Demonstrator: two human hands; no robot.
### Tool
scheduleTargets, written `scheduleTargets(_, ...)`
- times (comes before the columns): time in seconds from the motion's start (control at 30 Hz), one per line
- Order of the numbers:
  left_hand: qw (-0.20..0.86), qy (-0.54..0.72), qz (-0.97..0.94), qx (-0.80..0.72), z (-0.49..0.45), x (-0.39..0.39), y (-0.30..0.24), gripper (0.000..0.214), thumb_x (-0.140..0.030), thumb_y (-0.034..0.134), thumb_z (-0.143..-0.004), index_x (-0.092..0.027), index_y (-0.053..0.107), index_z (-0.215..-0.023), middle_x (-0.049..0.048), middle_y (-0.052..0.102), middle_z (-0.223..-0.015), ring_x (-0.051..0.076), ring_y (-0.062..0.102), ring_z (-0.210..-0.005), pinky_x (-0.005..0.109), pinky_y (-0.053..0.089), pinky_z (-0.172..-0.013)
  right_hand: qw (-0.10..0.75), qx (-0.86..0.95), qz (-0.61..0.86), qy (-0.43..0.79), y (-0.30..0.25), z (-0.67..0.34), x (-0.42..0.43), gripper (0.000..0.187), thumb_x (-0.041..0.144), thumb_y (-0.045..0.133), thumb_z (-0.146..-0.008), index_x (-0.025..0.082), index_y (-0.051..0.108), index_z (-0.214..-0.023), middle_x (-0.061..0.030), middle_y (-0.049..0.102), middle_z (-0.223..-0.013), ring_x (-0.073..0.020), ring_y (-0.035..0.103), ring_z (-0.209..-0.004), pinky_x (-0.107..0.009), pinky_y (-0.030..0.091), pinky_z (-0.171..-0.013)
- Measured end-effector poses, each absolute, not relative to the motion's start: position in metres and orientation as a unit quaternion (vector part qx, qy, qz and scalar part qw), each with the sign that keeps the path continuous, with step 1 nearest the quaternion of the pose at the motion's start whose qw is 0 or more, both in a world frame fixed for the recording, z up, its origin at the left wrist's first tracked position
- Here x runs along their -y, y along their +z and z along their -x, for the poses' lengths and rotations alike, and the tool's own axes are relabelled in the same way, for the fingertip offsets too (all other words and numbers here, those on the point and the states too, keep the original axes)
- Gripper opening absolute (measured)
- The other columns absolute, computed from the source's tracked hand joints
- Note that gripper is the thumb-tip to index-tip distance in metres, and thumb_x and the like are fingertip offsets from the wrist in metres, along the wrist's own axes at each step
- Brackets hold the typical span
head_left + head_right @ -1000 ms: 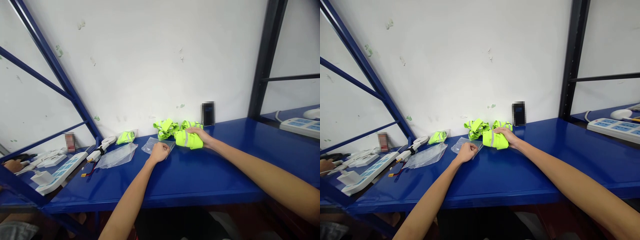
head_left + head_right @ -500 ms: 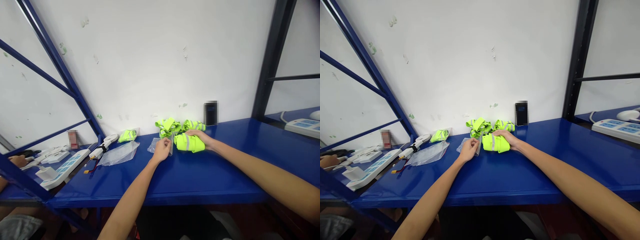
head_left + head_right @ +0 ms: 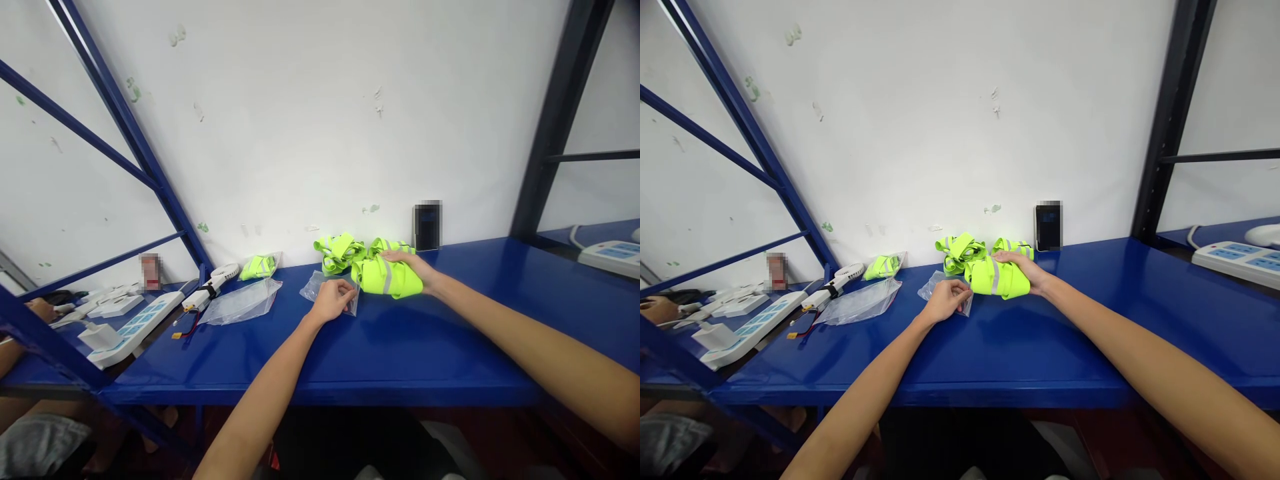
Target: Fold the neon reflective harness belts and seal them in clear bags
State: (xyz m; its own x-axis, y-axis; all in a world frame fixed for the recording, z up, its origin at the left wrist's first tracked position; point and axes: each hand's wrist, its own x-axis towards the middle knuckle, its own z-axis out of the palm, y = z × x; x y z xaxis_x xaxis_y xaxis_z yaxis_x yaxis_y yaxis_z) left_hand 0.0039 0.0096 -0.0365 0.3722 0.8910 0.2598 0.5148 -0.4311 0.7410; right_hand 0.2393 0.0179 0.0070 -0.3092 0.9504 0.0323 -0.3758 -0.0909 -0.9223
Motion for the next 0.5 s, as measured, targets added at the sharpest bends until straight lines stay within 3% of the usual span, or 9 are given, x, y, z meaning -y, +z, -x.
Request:
scheduleTargets(0.1, 0.278, 0.318, -0.777, -0.466, -0.004, -0.011, -0.037, 0.017, -0.033, 0.061, -0.078, -0.016, 0.065, -0.080, 0.0035, 0.070, -0.071, 0.013, 0.063, -0.054, 0.023, 0.048, -0.054, 0.469, 0.477, 0.339, 0.662, 0.006, -0.236, -0.017, 0.011, 0.020, 0.069, -0.069, 0.018, 0.064, -0.079, -0.0022, 0.068, -0.070, -0.0162, 0.062, -0.059, -0.028, 0.051, -0.056)
scheduleTargets(0.23, 0.192, 0.332, -0.787, -0.484, -0.004, -0.009, -0.034, 0.009, -0.021, 0.064, -0.068, -0.018, 0.063, -0.076, 0.0021, 0.070, -0.075, 0.016, 0.066, -0.072, 0.024, 0.049, -0.065, 0.428, 0.467, 0.375, 0.677, 0.004, -0.233, -0.015, 0.011, 0.024, 0.070, -0.073, 0.018, 0.063, -0.079, -0.0039, 0.068, -0.064, -0.0177, 0.063, -0.054, -0.029, 0.052, -0.049)
scheduleTargets(0.5, 0.078, 0.413, -0.765, -0.488, -0.009, 0.000, -0.029, 0.005, -0.021, 0.055, -0.076, -0.019, 0.058, -0.080, -0.0011, 0.066, -0.073, 0.013, 0.058, -0.061, 0.026, 0.044, -0.064, 0.421, 0.456, 0.377, 0.688, -0.002, -0.232, -0.018, 0.011, 0.024, 0.070, -0.074, 0.017, 0.066, -0.081, -0.0030, 0.069, -0.064, -0.0175, 0.063, -0.053, -0.029, 0.052, -0.048)
